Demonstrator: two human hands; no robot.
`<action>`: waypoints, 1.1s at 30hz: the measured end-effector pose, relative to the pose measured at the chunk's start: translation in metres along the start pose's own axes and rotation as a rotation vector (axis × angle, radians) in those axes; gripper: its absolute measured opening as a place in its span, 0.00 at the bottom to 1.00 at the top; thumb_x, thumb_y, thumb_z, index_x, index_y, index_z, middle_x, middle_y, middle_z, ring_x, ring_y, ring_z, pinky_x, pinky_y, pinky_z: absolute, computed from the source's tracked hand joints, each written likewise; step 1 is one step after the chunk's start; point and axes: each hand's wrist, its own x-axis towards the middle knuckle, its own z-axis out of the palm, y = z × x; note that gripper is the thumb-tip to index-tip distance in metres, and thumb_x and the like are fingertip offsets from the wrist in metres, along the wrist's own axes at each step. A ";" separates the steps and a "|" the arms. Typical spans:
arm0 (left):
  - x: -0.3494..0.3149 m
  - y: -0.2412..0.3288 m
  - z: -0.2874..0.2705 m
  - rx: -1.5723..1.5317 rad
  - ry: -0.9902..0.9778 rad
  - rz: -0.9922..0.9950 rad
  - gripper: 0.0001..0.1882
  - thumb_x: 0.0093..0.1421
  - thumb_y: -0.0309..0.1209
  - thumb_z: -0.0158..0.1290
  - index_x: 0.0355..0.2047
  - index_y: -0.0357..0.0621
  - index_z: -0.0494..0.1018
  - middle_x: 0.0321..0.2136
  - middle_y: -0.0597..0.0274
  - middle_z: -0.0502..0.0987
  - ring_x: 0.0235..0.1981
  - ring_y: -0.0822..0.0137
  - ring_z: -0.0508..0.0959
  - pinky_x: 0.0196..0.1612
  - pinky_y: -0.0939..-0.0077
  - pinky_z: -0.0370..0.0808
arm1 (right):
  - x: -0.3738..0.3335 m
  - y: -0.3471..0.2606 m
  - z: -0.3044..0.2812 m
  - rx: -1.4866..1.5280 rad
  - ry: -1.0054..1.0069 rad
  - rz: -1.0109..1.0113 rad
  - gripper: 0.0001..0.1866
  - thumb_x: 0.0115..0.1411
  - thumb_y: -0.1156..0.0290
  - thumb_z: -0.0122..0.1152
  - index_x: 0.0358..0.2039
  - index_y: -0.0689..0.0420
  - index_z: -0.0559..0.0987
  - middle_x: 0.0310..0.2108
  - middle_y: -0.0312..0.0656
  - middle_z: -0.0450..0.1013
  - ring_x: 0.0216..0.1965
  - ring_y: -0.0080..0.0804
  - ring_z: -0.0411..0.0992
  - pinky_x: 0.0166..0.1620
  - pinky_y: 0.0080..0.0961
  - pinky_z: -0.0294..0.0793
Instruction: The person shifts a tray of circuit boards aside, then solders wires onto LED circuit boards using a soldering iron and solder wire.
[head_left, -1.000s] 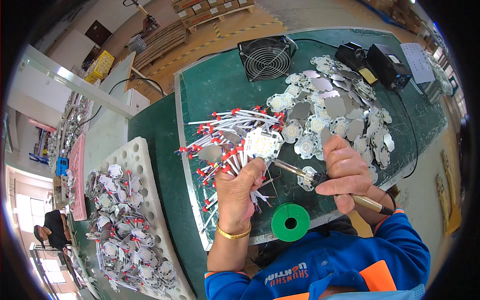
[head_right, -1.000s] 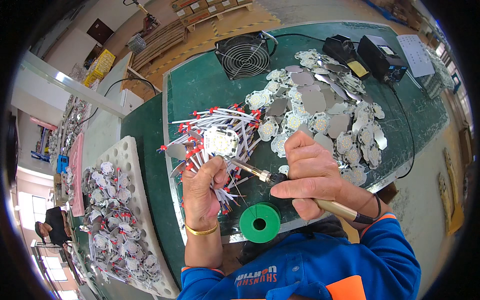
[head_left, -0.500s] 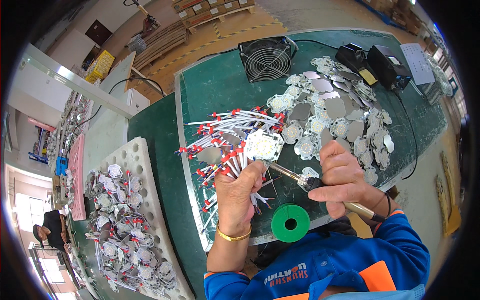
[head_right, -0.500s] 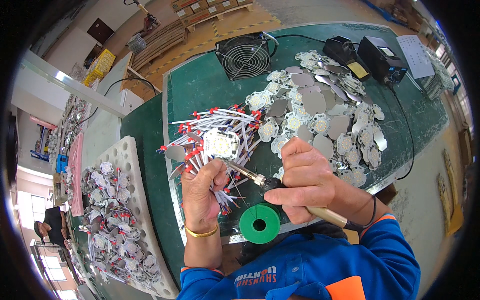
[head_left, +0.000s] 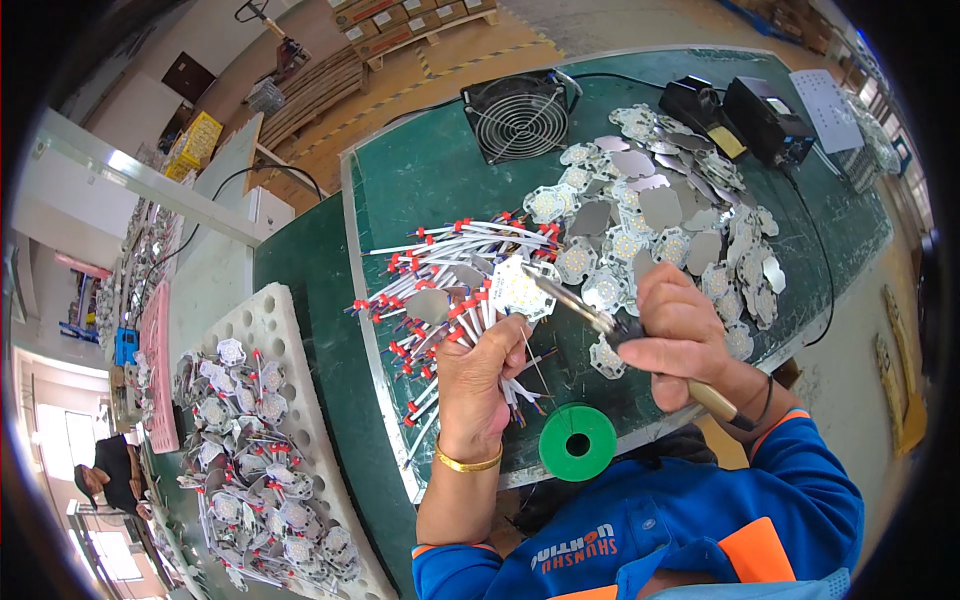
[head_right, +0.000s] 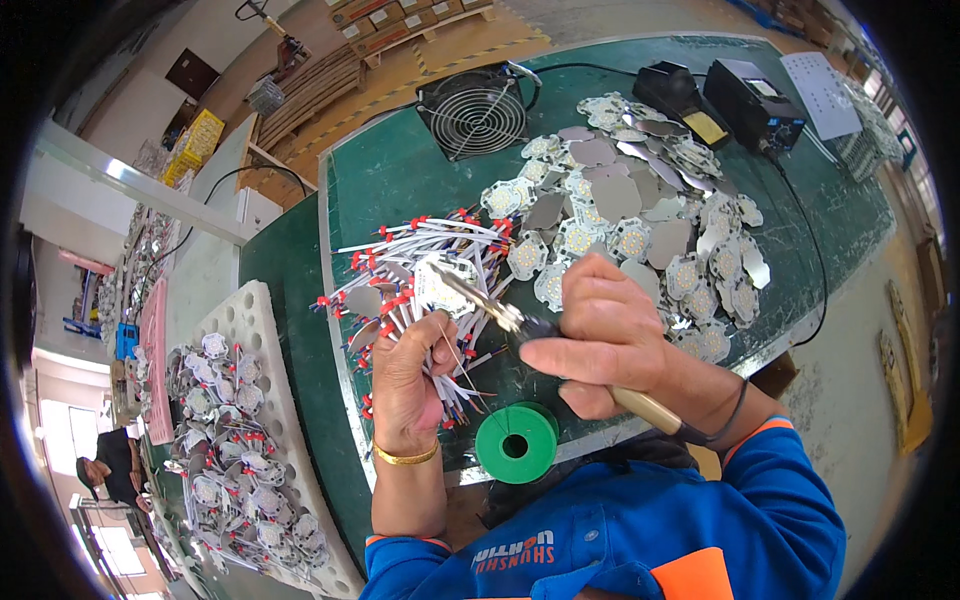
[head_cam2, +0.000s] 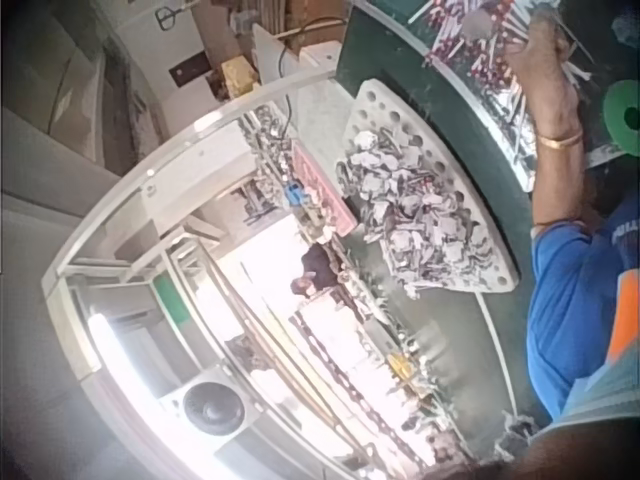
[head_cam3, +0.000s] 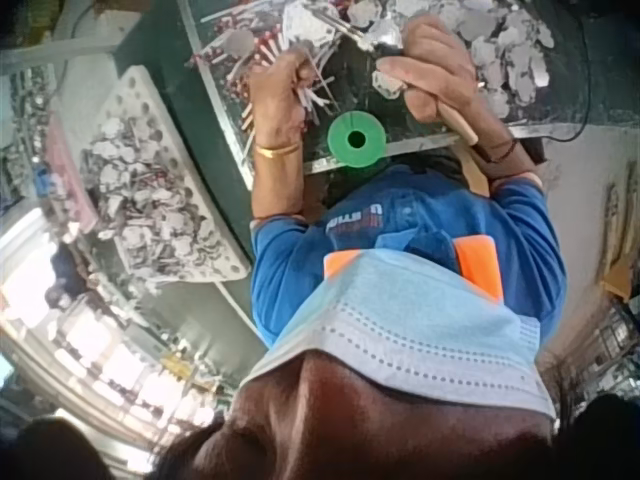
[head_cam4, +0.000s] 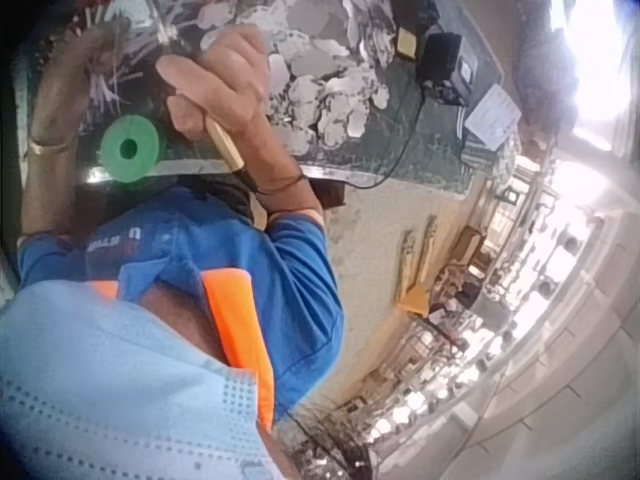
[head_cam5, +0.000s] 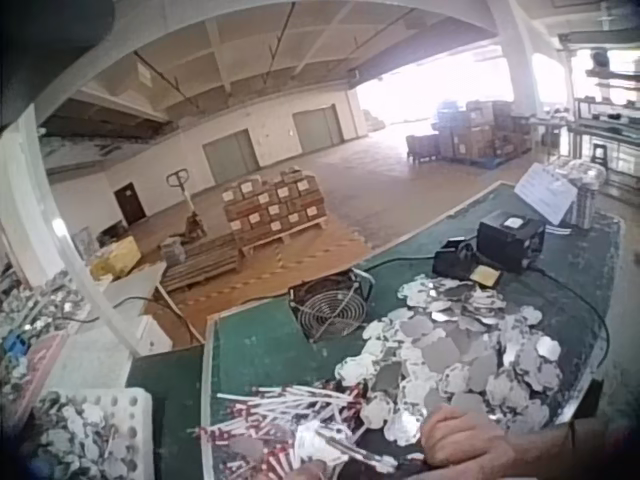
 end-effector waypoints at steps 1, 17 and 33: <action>0.000 -0.001 0.000 0.005 -0.006 -0.011 0.01 0.50 0.21 0.52 0.23 0.36 0.73 0.17 0.64 0.72 0.14 0.80 0.65 0.15 0.88 0.56 | 0.000 0.002 -0.001 -0.008 0.005 0.010 0.14 0.58 0.61 0.51 0.38 0.57 0.75 0.17 0.35 0.58 0.17 0.31 0.58 0.25 0.29 0.60; 0.004 -0.014 0.005 0.263 -0.131 -0.059 0.07 0.54 0.29 0.56 0.33 0.40 0.74 0.23 0.65 0.76 0.21 0.80 0.70 0.23 0.88 0.65 | 0.011 0.006 0.010 -0.122 -0.069 0.508 0.13 0.43 0.78 0.63 0.30 0.54 0.73 0.24 0.39 0.71 0.23 0.36 0.70 0.25 0.27 0.68; 0.009 -0.014 -0.001 -0.051 -0.213 -0.248 0.08 0.53 0.25 0.54 0.35 0.39 0.73 0.26 0.58 0.77 0.21 0.75 0.72 0.23 0.84 0.65 | -0.005 0.009 0.021 -0.254 0.038 0.362 0.14 0.42 0.80 0.65 0.29 0.55 0.72 0.19 0.37 0.66 0.16 0.31 0.62 0.17 0.24 0.58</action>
